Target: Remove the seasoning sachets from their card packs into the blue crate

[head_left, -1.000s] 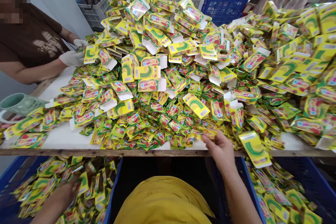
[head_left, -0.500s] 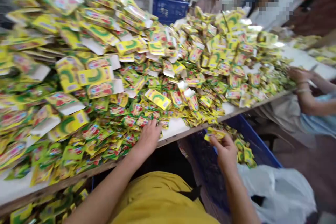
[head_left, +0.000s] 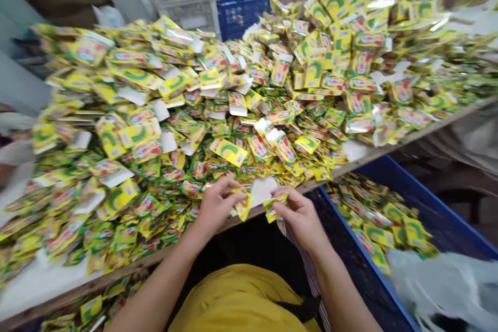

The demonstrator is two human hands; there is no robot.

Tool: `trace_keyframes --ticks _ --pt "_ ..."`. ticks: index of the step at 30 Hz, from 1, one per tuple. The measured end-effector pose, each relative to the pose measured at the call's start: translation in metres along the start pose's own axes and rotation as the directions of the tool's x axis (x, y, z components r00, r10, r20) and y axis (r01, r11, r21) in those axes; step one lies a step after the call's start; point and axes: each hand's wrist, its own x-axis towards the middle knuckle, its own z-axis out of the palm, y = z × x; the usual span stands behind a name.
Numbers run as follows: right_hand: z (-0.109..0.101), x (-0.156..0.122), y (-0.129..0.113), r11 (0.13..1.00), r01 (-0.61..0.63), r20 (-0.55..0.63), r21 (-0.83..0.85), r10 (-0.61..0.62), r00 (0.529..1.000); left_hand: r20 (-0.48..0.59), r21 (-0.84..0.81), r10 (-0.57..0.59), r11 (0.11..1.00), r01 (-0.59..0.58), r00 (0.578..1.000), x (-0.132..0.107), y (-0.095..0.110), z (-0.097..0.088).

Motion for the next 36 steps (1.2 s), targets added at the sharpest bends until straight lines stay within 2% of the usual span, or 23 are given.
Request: trace_keyframes --ticks 2,3,5,7,9,11,12,15,16,17,18,20,22,24,26,28,30,32,34,36 --pt "0.032 0.012 -0.003 1.0 0.007 0.184 -0.021 -0.003 0.983 -0.04 -0.028 0.035 0.999 -0.036 0.999 -0.008 0.005 0.005" --pt "0.044 0.016 -0.001 1.0 -0.008 0.221 -0.005 0.009 0.975 -0.09 -0.08 0.032 0.996 -0.04 0.995 -0.012 0.005 0.005" --pt "0.062 0.02 0.005 0.998 -0.044 0.177 0.051 0.034 0.984 -0.172 -0.262 -0.056 0.965 0.009 0.983 -0.02 0.002 0.002" --pt "0.073 0.02 0.014 0.992 -0.06 0.092 0.111 0.05 0.994 -0.18 -0.436 -0.202 0.894 0.106 0.963 -0.026 -0.004 -0.006" --pt "0.082 0.017 0.023 0.984 -0.094 0.088 0.151 0.081 0.993 -0.221 -0.477 -0.286 0.866 0.152 0.932 -0.031 -0.01 -0.015" --pt "0.091 0.013 0.029 0.975 -0.14 0.113 0.172 0.122 0.986 -0.288 -0.462 -0.302 0.875 0.145 0.909 -0.034 -0.014 -0.021" --pt "0.095 0.011 0.03 0.972 -0.158 0.114 0.173 0.139 0.984 -0.274 -0.47 -0.312 0.869 0.156 0.91 -0.035 -0.015 -0.024" --pt "0.101 0.011 0.03 0.98 -0.156 0.131 0.124 0.139 0.982 -0.082 -0.545 -0.341 0.802 0.245 0.936 -0.036 -0.018 -0.029" --pt "0.1 0.014 0.029 0.986 -0.143 0.147 0.08 0.13 0.98 -0.057 -0.551 -0.331 0.797 0.247 0.942 -0.036 -0.02 -0.031" --pt "0.097 0.017 0.029 0.991 -0.129 0.148 0.023 0.124 0.981 -0.088 -0.535 -0.313 0.816 0.22 0.946 -0.036 -0.022 -0.034" --pt "0.093 0.022 0.028 0.993 -0.112 0.119 -0.034 0.115 0.986 -0.166 -0.497 -0.287 0.851 0.172 0.943 -0.036 -0.026 -0.039" --pt "0.08 0.032 0.028 0.99 -0.075 -0.001 -0.12 0.075 0.997 -0.341 -0.388 -0.228 0.918 0.084 0.912 -0.036 -0.035 -0.05" --pt "0.07 0.04 0.028 0.987 -0.041 -0.102 -0.154 0.025 0.994 -0.458 -0.312 -0.179 0.95 0.031 0.871 -0.038 -0.044 -0.063" --pt "0.071 0.042 0.029 0.986 -0.034 -0.057 -0.162 0.025 0.998 -0.515 -0.273 -0.146 0.962 0.0 0.845 -0.042 -0.051 -0.074" --pt "0.087 0.037 0.032 0.984 -0.058 0.064 -0.17 0.069 0.996 -0.534 -0.234 -0.132 0.972 0.004 0.835 -0.048 -0.056 -0.08" --pt "0.111 0.028 0.039 0.981 -0.069 0.153 -0.179 0.097 0.984 -0.525 -0.175 -0.122 0.984 0.033 0.842 -0.056 -0.059 -0.081" --pt "0.135 0.02 0.049 0.964 -0.03 0.158 -0.265 0.074 0.985 -0.506 -0.096 -0.097 0.994 0.056 0.857 -0.062 -0.061 -0.082" --pt "0.149 0.016 0.059 0.877 0.09 0.13 -0.472 -0.032 0.991 -0.481 0.017 -0.068 0.996 0.087 0.874 -0.068 -0.064 -0.083" --pt "0.152 0.018 0.065 0.694 0.231 0.136 -0.682 -0.19 0.972 -0.462 0.15 -0.023 0.983 0.104 0.887 -0.072 -0.069 -0.082" --pt "0.148 0.022 0.066 0.513 0.306 0.167 -0.802 -0.3 0.939 -0.456 0.274 0.068 0.959 0.067 0.887 -0.072 -0.075 -0.08"
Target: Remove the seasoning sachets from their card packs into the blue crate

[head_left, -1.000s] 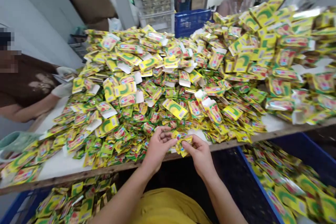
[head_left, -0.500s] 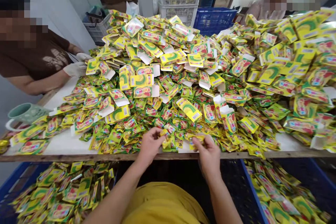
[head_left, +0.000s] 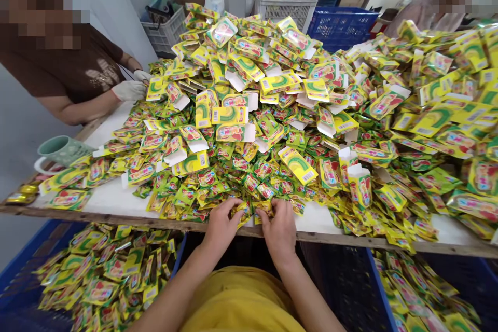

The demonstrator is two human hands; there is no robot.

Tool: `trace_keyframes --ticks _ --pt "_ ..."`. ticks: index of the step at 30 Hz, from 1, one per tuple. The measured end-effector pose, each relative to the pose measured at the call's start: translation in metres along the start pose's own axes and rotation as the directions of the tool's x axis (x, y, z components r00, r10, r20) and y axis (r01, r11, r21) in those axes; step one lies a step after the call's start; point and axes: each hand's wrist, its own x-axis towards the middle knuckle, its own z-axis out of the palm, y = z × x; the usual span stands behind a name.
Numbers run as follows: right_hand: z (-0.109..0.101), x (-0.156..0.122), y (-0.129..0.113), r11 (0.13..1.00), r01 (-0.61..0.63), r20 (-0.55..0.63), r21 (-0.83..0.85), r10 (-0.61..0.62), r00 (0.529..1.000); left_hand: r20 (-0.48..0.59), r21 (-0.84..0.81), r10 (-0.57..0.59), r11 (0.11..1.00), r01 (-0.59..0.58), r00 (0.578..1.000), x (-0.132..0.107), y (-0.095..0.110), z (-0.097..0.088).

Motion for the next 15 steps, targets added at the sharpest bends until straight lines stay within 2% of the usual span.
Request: trace_keyframes --ticks 3,6,8,10,12,15 --pt "-0.005 0.002 0.002 0.985 0.068 0.019 -0.158 -0.066 0.998 -0.044 0.066 0.2 0.978 -0.197 0.979 -0.002 -0.007 0.011" --pt "-0.006 0.0 -0.002 0.981 0.111 0.09 -0.161 -0.098 0.991 -0.008 0.146 0.376 0.917 -0.371 0.926 -0.002 -0.011 0.022" --pt "-0.009 0.0 -0.001 0.996 0.068 0.117 -0.057 -0.061 0.991 0.068 0.255 0.453 0.854 -0.455 0.889 -0.002 -0.011 0.025" --pt "-0.018 0.003 0.01 0.989 -0.053 0.138 0.138 0.033 0.99 0.144 0.372 0.502 0.771 -0.517 0.853 0.0 -0.006 0.027" --pt "-0.033 0.009 0.029 0.912 -0.204 0.141 0.356 0.164 0.976 0.188 0.43 0.549 0.699 -0.571 0.814 0.006 0.005 0.03" --pt "-0.059 0.017 0.061 0.749 -0.35 0.147 0.563 0.326 0.934 0.232 0.386 0.62 0.649 -0.656 0.75 0.031 0.034 0.044"
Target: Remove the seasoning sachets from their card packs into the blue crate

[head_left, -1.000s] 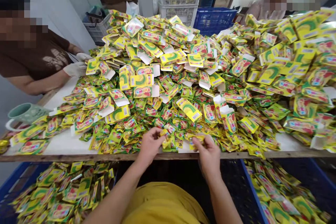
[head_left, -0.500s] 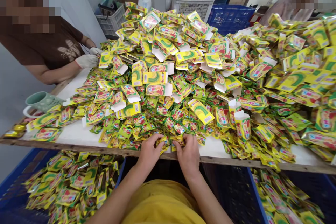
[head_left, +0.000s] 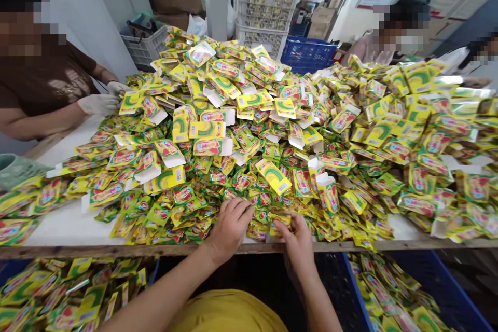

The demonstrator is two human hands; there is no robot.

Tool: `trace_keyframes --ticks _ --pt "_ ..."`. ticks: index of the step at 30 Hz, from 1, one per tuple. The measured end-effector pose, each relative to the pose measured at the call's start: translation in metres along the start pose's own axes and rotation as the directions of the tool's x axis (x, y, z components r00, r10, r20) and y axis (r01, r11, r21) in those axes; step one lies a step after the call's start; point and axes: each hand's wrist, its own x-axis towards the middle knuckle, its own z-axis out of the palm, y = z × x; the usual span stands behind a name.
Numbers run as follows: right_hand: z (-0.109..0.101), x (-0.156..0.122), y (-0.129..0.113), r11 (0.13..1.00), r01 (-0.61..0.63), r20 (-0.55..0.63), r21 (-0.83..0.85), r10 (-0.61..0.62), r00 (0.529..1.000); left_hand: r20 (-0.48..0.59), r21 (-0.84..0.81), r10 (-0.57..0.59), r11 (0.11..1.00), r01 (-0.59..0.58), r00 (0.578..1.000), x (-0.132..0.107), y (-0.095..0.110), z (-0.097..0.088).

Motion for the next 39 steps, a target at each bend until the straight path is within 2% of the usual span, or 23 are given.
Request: trace_keyframes --ticks 1,3,5,7,8,10,12,15,17,18,21,23,25,27,28,30,32,34,35,37,38,39 --pt "-0.011 0.003 0.002 0.999 -0.024 -0.022 0.047 0.026 0.999 0.014 -0.024 -0.005 1.0 0.005 1.0 0.019 0.003 0.002" --pt "-0.028 0.004 0.006 0.995 -0.038 -0.058 0.096 0.044 0.997 0.06 -0.059 -0.144 0.987 0.147 0.988 0.06 0.007 0.009" --pt "-0.038 0.001 0.009 0.992 -0.035 -0.114 0.125 0.049 0.992 0.151 -0.034 -0.358 0.93 0.367 0.921 0.098 0.01 0.017" --pt "-0.043 -0.003 0.013 0.988 -0.046 -0.178 0.151 0.073 0.981 0.252 0.058 -0.481 0.874 0.483 0.84 0.126 0.014 0.024" --pt "-0.044 -0.006 0.014 0.986 -0.049 -0.208 0.16 0.083 0.975 0.288 0.107 -0.499 0.865 0.49 0.818 0.137 0.015 0.026" --pt "-0.046 -0.008 0.016 0.986 -0.042 -0.233 0.159 0.079 0.969 0.317 0.169 -0.508 0.861 0.479 0.801 0.15 0.019 0.029" --pt "-0.047 -0.009 0.016 0.988 -0.031 -0.213 0.15 0.063 0.975 0.331 0.18 -0.52 0.854 0.488 0.787 0.158 0.023 0.031" --pt "-0.047 -0.004 0.015 0.984 -0.037 -0.178 0.175 0.069 0.982 0.367 0.167 -0.558 0.827 0.537 0.745 0.164 0.027 0.032" --pt "-0.044 0.005 0.013 0.972 -0.043 -0.178 0.231 0.085 0.98 0.378 0.134 -0.578 0.807 0.575 0.723 0.161 0.028 0.032" --pt "-0.041 0.01 0.01 0.96 -0.045 -0.168 0.277 0.095 0.981 0.376 0.092 -0.576 0.803 0.589 0.726 0.156 0.028 0.031" --pt "-0.028 0.024 -0.003 0.888 -0.064 -0.03 0.455 0.087 0.996 0.351 -0.19 -0.533 0.765 0.616 0.77 0.131 0.026 0.025" --pt "-0.018 0.027 -0.015 0.859 -0.079 0.126 0.506 0.016 0.992 0.39 -0.468 -0.472 0.638 0.612 0.791 0.108 0.022 0.017" --pt "-0.009 0.023 -0.028 0.887 -0.06 0.253 0.459 -0.066 0.965 0.461 -0.685 -0.379 0.422 0.594 0.802 0.085 0.017 0.006" --pt "-0.006 0.016 -0.039 0.93 -0.006 0.327 0.367 -0.123 0.937 0.504 -0.773 -0.306 0.257 0.579 0.808 0.064 0.012 -0.005" --pt "-0.005 0.013 -0.043 0.944 0.031 0.33 0.328 -0.146 0.933 0.515 -0.781 -0.297 0.226 0.583 0.804 0.056 0.01 -0.009" --pt "-0.005 0.009 -0.051 0.951 0.119 0.232 0.286 -0.189 0.954 0.53 -0.768 -0.306 0.224 0.601 0.791 0.041 0.007 -0.016" --pt "-0.002 0.008 -0.058 0.942 0.243 0.029 0.233 -0.256 0.966 0.524 -0.769 -0.31 0.227 0.597 0.793 0.029 0.007 -0.017" --pt "0.004 0.009 -0.062 0.91 0.404 -0.114 0.087 -0.394 0.912 0.487 -0.798 -0.319 0.216 0.563 0.813 0.02 0.009 -0.013" --pt "0.008 0.01 -0.064 0.874 0.486 -0.111 -0.009 -0.484 0.868 0.461 -0.81 -0.338 0.217 0.545 0.821 0.016 0.01 -0.01" --pt "0.014 0.011 -0.063 0.776 0.607 0.009 -0.171 -0.615 0.789 0.406 -0.813 -0.399 0.253 0.524 0.822 0.007 0.012 -0.004" --pt "0.016 0.011 -0.063 0.74 0.633 0.079 -0.225 -0.634 0.769 0.382 -0.806 -0.431 0.278 0.523 0.817 0.004 0.013 -0.001" --pt "0.017 0.01 -0.062 0.724 0.636 0.139 -0.266 -0.624 0.769 0.362 -0.796 -0.457 0.301 0.524 0.813 0.0 0.014 0.002"
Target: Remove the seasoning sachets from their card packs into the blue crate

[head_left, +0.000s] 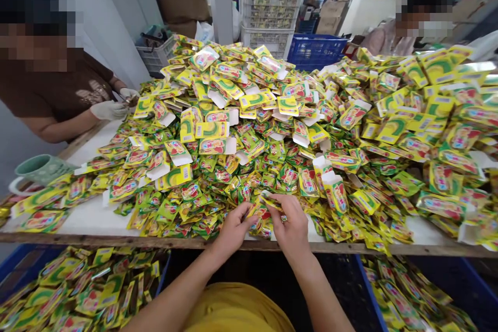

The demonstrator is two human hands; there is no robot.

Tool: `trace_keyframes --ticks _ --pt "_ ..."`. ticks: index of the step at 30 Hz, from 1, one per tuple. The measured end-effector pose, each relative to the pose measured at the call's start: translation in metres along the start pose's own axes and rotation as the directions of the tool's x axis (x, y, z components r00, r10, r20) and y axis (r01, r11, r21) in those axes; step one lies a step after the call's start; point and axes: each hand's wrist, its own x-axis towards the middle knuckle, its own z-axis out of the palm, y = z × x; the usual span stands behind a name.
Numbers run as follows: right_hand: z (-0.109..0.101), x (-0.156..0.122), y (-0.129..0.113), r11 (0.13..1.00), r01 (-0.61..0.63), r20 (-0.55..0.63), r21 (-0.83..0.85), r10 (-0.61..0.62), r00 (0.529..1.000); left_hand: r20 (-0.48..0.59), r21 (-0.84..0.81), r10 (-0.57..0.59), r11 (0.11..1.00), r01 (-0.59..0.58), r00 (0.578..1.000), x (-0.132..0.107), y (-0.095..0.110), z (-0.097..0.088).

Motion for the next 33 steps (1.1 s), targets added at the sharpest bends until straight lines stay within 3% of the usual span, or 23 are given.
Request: trace_keyframes --ticks 3,6,11,15,18,22,24,27,33 --pt "-0.003 0.001 -0.001 0.99 -0.095 0.161 -0.104 0.111 0.981 -0.04 0.029 0.017 0.999 -0.016 0.999 -0.006 -0.009 0.001" --pt "-0.011 0.01 -0.005 0.973 -0.124 0.318 -0.196 0.183 0.93 -0.061 -0.003 0.033 0.999 -0.033 0.998 -0.011 -0.015 0.003" --pt "-0.019 0.023 -0.017 0.992 0.022 0.512 -0.124 0.044 0.858 -0.059 -0.108 0.044 0.993 -0.05 0.997 -0.014 -0.018 0.007" --pt "-0.014 0.019 -0.023 0.976 0.085 0.582 -0.202 0.05 0.812 0.026 0.001 0.026 1.0 -0.026 0.999 -0.012 -0.013 0.005" --pt "-0.011 0.015 -0.026 0.983 0.094 0.616 -0.158 0.024 0.787 0.054 0.057 -0.009 0.998 0.006 0.998 -0.01 -0.007 0.0" --pt "-0.009 0.014 -0.022 0.998 -0.009 0.494 -0.062 0.039 0.868 0.078 -0.145 -0.04 0.988 0.051 0.996 -0.01 -0.005 -0.007" --pt "-0.006 0.013 -0.02 0.998 0.046 0.451 -0.036 -0.025 0.892 0.076 -0.188 -0.051 0.98 0.065 0.996 -0.012 -0.005 -0.009" --pt "-0.001 0.01 -0.023 0.98 0.18 0.494 -0.081 -0.118 0.862 0.035 -0.151 -0.07 0.986 0.075 0.997 -0.015 -0.006 -0.01" --pt "0.007 0.009 -0.036 0.941 0.258 0.616 -0.217 -0.073 0.784 0.008 -0.098 -0.029 0.995 0.03 1.0 -0.016 -0.015 -0.015"
